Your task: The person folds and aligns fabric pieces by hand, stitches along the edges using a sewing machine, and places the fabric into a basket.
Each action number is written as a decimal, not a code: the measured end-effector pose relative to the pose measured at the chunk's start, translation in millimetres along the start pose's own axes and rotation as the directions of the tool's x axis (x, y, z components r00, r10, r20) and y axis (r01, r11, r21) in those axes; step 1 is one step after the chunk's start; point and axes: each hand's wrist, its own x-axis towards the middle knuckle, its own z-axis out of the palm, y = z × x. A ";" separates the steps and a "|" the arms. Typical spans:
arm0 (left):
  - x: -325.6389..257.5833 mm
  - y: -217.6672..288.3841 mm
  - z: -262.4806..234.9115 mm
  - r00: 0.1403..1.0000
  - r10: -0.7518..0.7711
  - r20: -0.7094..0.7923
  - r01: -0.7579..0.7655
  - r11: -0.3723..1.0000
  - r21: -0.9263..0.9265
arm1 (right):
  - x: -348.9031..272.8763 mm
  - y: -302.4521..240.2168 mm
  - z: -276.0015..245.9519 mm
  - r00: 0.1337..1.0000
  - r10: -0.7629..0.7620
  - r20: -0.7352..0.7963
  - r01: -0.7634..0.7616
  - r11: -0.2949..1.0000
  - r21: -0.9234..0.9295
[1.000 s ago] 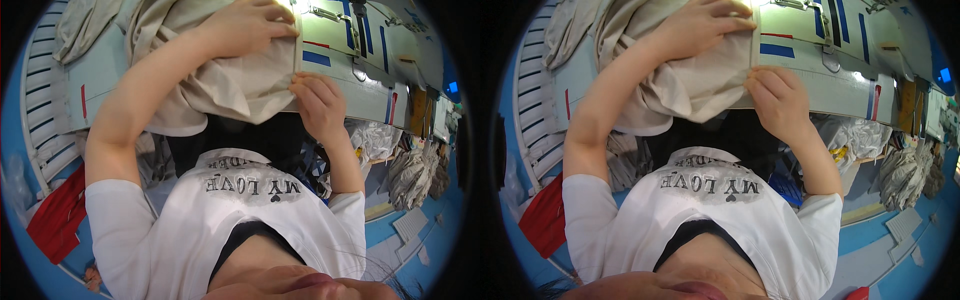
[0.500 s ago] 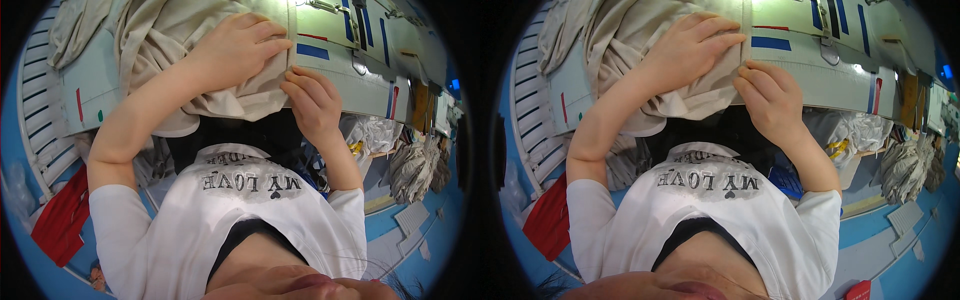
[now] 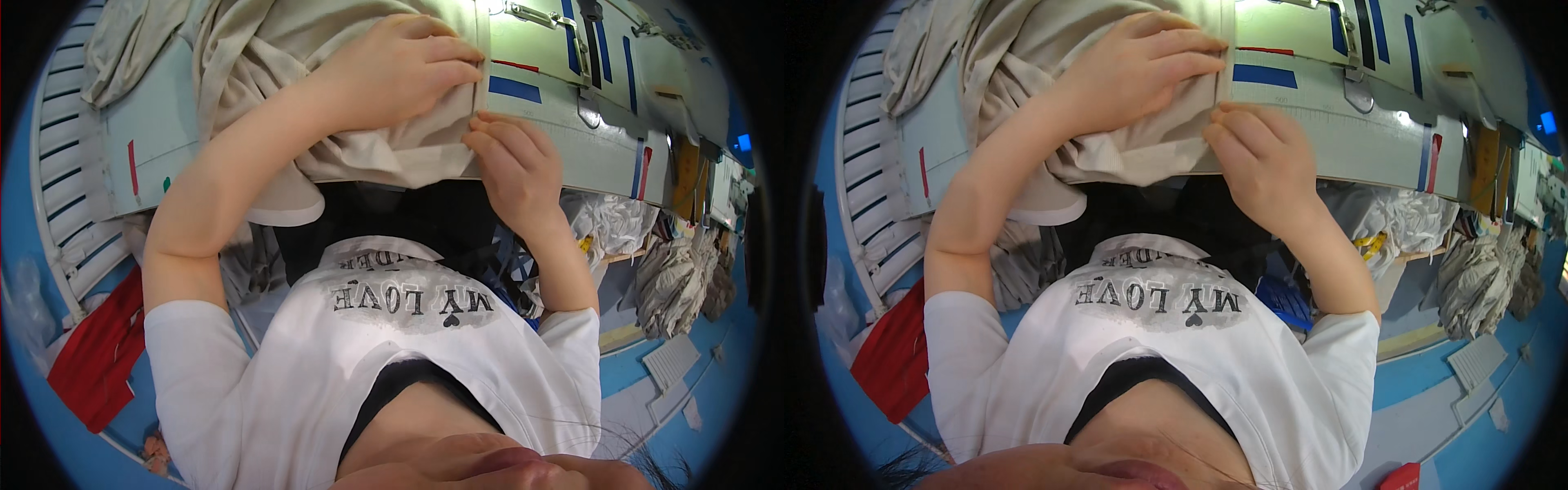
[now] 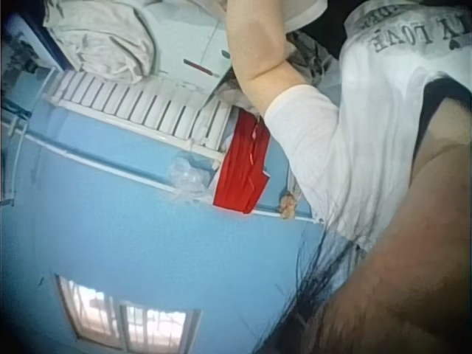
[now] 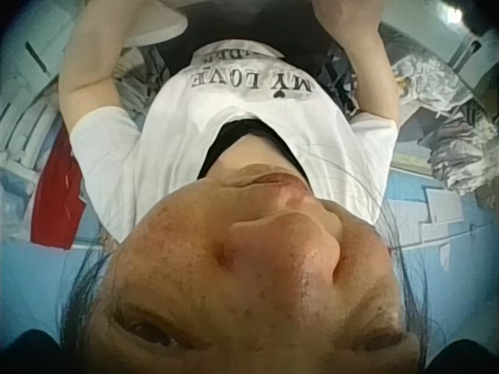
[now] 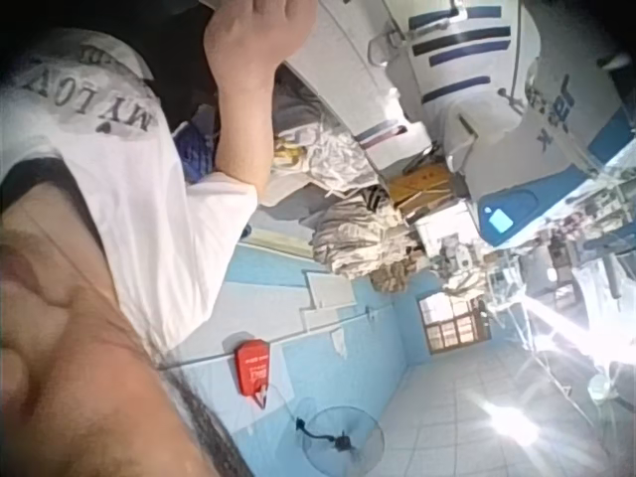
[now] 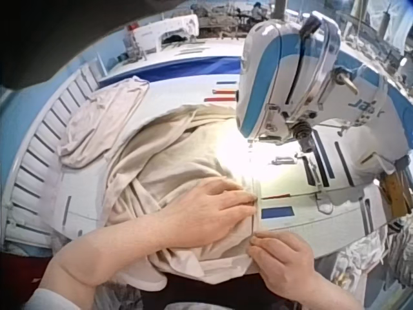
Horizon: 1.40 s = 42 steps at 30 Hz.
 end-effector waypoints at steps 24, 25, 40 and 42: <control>39.4 -67.0 0.0 1.000 -0.001 -0.021 -0.003 0.974 -0.225 | 49.0 56.1 11.6 0.999 0.013 0.038 -0.009 0.994 -0.105; 40.6 -69.7 2.7 0.998 -0.036 -0.047 0.024 0.974 -0.227 | 52.5 58.2 10.6 0.999 0.025 0.048 -0.019 0.991 -0.131; 56.7 -104.6 8.5 0.968 -0.135 -0.213 0.122 0.990 -0.070 | 61.8 59.1 20.0 0.999 0.006 0.036 -0.003 0.996 -0.085; 64.5 -104.5 9.6 0.971 -0.146 -0.190 0.135 0.988 -0.071 | 60.5 61.3 23.1 0.999 0.021 0.038 -0.018 0.997 -0.077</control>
